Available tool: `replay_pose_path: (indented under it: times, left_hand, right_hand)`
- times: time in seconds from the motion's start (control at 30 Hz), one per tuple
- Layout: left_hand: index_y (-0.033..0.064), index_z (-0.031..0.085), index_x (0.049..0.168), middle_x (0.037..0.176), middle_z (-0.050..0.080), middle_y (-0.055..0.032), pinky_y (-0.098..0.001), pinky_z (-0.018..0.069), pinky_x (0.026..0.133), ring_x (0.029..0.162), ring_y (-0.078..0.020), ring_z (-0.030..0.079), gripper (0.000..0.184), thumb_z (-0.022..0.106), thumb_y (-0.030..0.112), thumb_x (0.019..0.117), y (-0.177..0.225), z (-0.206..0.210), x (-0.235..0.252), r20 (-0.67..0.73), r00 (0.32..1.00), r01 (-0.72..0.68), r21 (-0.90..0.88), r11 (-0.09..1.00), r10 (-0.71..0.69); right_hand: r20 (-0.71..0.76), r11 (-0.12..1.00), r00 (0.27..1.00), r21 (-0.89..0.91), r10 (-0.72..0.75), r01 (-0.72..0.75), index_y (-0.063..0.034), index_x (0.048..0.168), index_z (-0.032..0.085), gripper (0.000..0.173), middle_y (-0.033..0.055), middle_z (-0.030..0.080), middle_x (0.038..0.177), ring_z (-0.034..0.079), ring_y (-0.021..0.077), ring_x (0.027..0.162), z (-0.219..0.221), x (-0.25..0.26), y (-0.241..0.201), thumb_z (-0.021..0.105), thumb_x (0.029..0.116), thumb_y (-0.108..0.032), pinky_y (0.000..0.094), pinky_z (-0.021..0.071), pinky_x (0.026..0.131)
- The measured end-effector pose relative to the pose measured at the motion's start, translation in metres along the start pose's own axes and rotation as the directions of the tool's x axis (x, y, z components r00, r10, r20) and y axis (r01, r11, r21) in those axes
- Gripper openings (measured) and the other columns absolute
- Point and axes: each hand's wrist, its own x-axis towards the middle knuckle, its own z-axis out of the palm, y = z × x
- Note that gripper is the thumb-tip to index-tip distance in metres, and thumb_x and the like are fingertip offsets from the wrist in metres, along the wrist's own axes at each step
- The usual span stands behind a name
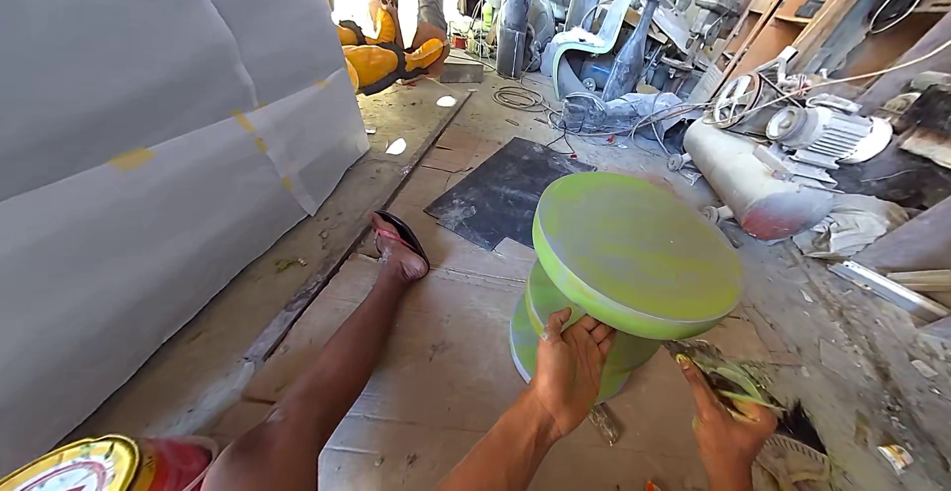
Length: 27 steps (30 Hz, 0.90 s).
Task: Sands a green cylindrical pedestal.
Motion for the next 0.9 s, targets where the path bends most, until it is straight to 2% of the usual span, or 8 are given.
replay_pose_path:
  times: [0.1, 0.23, 0.5, 0.6, 0.67, 0.83, 0.9]
  left_hand:
    - [-0.0022, 0.042, 0.149, 0.151, 0.050, -0.0217, -0.0403, 0.0361, 0.120, 0.143, -0.0297, 0.047, 0.070, 0.008, 0.046, 0.1103, 0.001, -0.003, 0.000, -0.001, 1.000, 0.013, -0.023, 1.000, -0.013]
    - [-0.0001, 0.046, 0.143, 0.144, 0.055, -0.0214, -0.0412, 0.0411, 0.114, 0.135, -0.0296, 0.053, 0.071, 0.010, 0.049, 0.1089, 0.002, -0.001, -0.003, 0.020, 0.998, 0.065, -0.044, 0.997, -0.064]
    - [-0.0007, 0.044, 0.144, 0.142, 0.055, -0.0237, -0.0419, 0.0432, 0.112, 0.132, -0.0314, 0.056, 0.070, 0.010, 0.049, 0.1092, 0.006, 0.000, -0.004, 0.041, 0.995, 0.098, -0.068, 0.993, -0.096]
    - [-0.0003, 0.044, 0.145, 0.143, 0.055, -0.0231, -0.0415, 0.0429, 0.113, 0.133, -0.0306, 0.055, 0.070, 0.010, 0.050, 0.1089, 0.007, 0.000, -0.003, 0.048, 0.993, 0.111, -0.049, 0.993, -0.109]
    - [-0.0005, 0.044, 0.144, 0.144, 0.055, -0.0230, -0.0414, 0.0423, 0.113, 0.133, -0.0305, 0.055, 0.071, 0.010, 0.050, 0.1088, 0.008, 0.000, -0.004, 0.052, 0.992, 0.115, -0.045, 0.992, -0.112]
    - [-0.0016, 0.045, 0.145, 0.145, 0.054, -0.0223, -0.0410, 0.0404, 0.115, 0.136, -0.0300, 0.053, 0.070, 0.010, 0.048, 0.1094, 0.008, -0.003, -0.002, 0.068, 0.993, 0.096, -0.042, 0.994, -0.093]
    - [-0.0012, 0.045, 0.144, 0.145, 0.054, -0.0218, -0.0405, 0.0399, 0.116, 0.136, -0.0291, 0.053, 0.070, 0.011, 0.048, 0.1093, 0.007, -0.005, -0.001, 0.080, 0.993, 0.085, -0.035, 0.996, -0.082]
  right_hand:
    - [-0.050, 1.000, 0.999, 0.010, 0.015, -0.014, 0.0031, 0.103, 0.070, 0.038, 0.0045, 0.078, 0.093, 0.076, 0.0148, 0.089, 0.005, -0.010, -0.005, 0.088, 0.0690, 0.002, 0.0323, 0.0655, 0.083]
    - [-0.003, 0.999, 0.999, 0.018, 0.045, -0.044, 0.0024, 0.104, 0.069, 0.038, 0.0041, 0.077, 0.094, 0.076, 0.0141, 0.090, -0.002, -0.001, 0.005, 0.086, 0.0708, 0.001, 0.0324, 0.0650, 0.084]
    - [0.170, 0.995, 0.985, 0.087, 0.040, -0.055, -0.0050, 0.101, 0.073, 0.032, 0.0022, 0.078, 0.094, 0.076, 0.0135, 0.088, -0.010, 0.020, 0.022, 0.088, 0.0724, -0.003, 0.0307, 0.0645, 0.083]
    - [0.296, 0.995, 0.955, 0.101, -0.018, -0.012, -0.0060, 0.097, 0.079, 0.021, 0.0065, 0.079, 0.095, 0.076, 0.0171, 0.088, -0.008, 0.028, 0.027, 0.086, 0.0784, -0.011, 0.0313, 0.0640, 0.081]
    - [0.328, 0.995, 0.943, 0.094, -0.055, 0.026, -0.0058, 0.096, 0.080, 0.018, 0.0080, 0.079, 0.095, 0.076, 0.0182, 0.087, -0.004, 0.029, 0.024, 0.085, 0.0806, -0.012, 0.0314, 0.0639, 0.081]
    - [0.169, 0.996, 0.982, -0.002, -0.089, 0.090, -0.0049, 0.095, 0.077, 0.021, 0.0036, 0.079, 0.092, 0.076, 0.0145, 0.085, 0.010, 0.001, 0.000, 0.086, 0.0766, -0.008, 0.0304, 0.0649, 0.080]
    - [0.134, 0.992, 0.984, -0.038, -0.116, 0.122, -0.0014, 0.095, 0.076, 0.021, 0.0049, 0.078, 0.091, 0.076, 0.0151, 0.084, 0.018, -0.010, -0.011, 0.086, 0.0763, -0.006, 0.0314, 0.0659, 0.079]
